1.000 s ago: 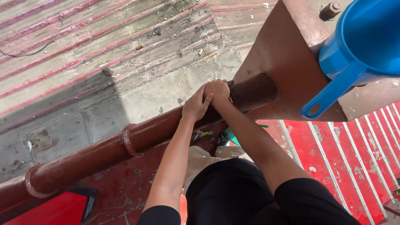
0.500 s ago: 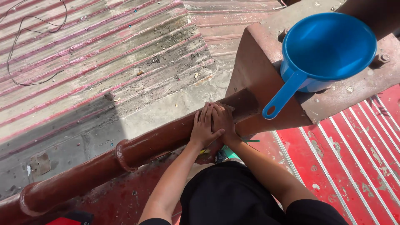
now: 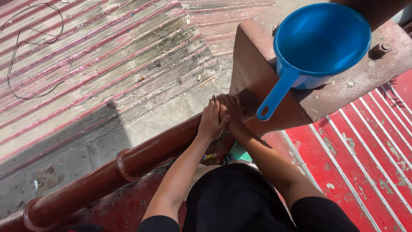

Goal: Cleaning an outdoor staircase railing with a cloth and a container of water.

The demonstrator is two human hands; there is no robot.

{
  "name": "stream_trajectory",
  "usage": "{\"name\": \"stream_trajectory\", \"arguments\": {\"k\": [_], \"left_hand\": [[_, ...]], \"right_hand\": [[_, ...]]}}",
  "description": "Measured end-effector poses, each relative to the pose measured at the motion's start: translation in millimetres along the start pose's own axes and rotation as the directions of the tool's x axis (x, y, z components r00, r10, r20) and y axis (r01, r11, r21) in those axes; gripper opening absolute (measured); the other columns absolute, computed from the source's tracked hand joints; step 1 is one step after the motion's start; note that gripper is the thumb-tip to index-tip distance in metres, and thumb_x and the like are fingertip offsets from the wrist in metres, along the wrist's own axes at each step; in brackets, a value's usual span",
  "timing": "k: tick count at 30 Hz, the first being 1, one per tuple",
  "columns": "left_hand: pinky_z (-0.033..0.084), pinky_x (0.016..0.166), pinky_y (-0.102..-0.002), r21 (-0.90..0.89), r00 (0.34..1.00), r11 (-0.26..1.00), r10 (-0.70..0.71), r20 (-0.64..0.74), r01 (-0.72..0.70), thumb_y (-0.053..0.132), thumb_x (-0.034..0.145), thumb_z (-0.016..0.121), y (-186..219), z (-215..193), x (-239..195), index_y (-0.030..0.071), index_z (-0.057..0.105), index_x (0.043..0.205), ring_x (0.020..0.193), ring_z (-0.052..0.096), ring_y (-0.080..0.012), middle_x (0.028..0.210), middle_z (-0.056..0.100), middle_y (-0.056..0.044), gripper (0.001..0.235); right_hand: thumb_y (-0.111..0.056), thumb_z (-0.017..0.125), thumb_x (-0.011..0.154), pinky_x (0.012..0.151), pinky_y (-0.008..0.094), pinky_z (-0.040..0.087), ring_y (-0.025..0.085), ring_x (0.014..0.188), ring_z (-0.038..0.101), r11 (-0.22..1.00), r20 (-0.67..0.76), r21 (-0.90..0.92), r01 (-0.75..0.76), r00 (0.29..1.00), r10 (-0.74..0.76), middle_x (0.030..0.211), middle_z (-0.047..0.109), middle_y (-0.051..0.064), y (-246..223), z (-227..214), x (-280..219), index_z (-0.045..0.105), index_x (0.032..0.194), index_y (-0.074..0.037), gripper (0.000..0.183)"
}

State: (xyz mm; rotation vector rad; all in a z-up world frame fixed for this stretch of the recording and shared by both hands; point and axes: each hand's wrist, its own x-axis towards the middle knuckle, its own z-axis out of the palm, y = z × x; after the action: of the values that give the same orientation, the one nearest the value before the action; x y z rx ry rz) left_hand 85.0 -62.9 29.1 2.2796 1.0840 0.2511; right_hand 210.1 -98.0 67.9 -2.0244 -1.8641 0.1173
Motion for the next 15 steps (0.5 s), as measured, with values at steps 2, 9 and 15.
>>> {"name": "stream_trajectory", "arguments": {"k": [2, 9, 15], "left_hand": [[0.025, 0.124, -0.053, 0.031, 0.995, 0.996, -0.091, 0.043, 0.089, 0.072, 0.100, 0.021, 1.5, 2.3, 16.3, 0.006, 0.040, 0.139, 0.146, 0.037, -0.0357, 0.147, 0.041, -0.022, 0.079], [0.035, 0.119, -0.051, 0.119, 0.933, 0.950, -0.306, 0.190, 0.287, 0.063, 0.107, 0.007, -46.5, 35.2, 65.6, 0.003, 0.057, 0.127, 0.143, 0.048, -0.0376, 0.144, 0.056, -0.026, 0.080], [0.014, 0.128, -0.056, 0.177, 0.987, 0.984, -0.036, 0.157, 0.007, 0.064, 0.107, 0.011, 55.3, -18.3, -5.8, -0.007, 0.048, 0.140, 0.141, 0.044, -0.0483, 0.141, 0.053, -0.035, 0.086]], "right_hand": [[-0.036, 0.047, 0.102, 0.116, 0.046, 0.026, 0.019, 0.131, 0.047, 0.997, -0.004, -0.065, -0.028, 1.000, 0.028, 0.127, 0.059, 0.002, 26.2, 43.0, 24.8, 0.062, 0.123, -0.015, 0.033], [-0.050, 0.039, 0.103, 0.087, 0.049, 0.042, 0.030, 0.097, 0.071, 0.960, 0.203, -0.222, -0.172, 0.955, 0.218, 0.095, 0.073, 0.007, 70.0, 131.9, 75.0, 0.066, 0.099, -0.020, 0.041], [-0.033, 0.041, 0.104, 0.104, 0.043, 0.039, 0.027, 0.104, 0.062, 0.987, -0.021, -0.114, -0.112, 0.994, 0.110, 0.100, 0.066, 0.009, 19.3, -3.9, 5.3, 0.062, 0.096, -0.011, 0.032]]}}
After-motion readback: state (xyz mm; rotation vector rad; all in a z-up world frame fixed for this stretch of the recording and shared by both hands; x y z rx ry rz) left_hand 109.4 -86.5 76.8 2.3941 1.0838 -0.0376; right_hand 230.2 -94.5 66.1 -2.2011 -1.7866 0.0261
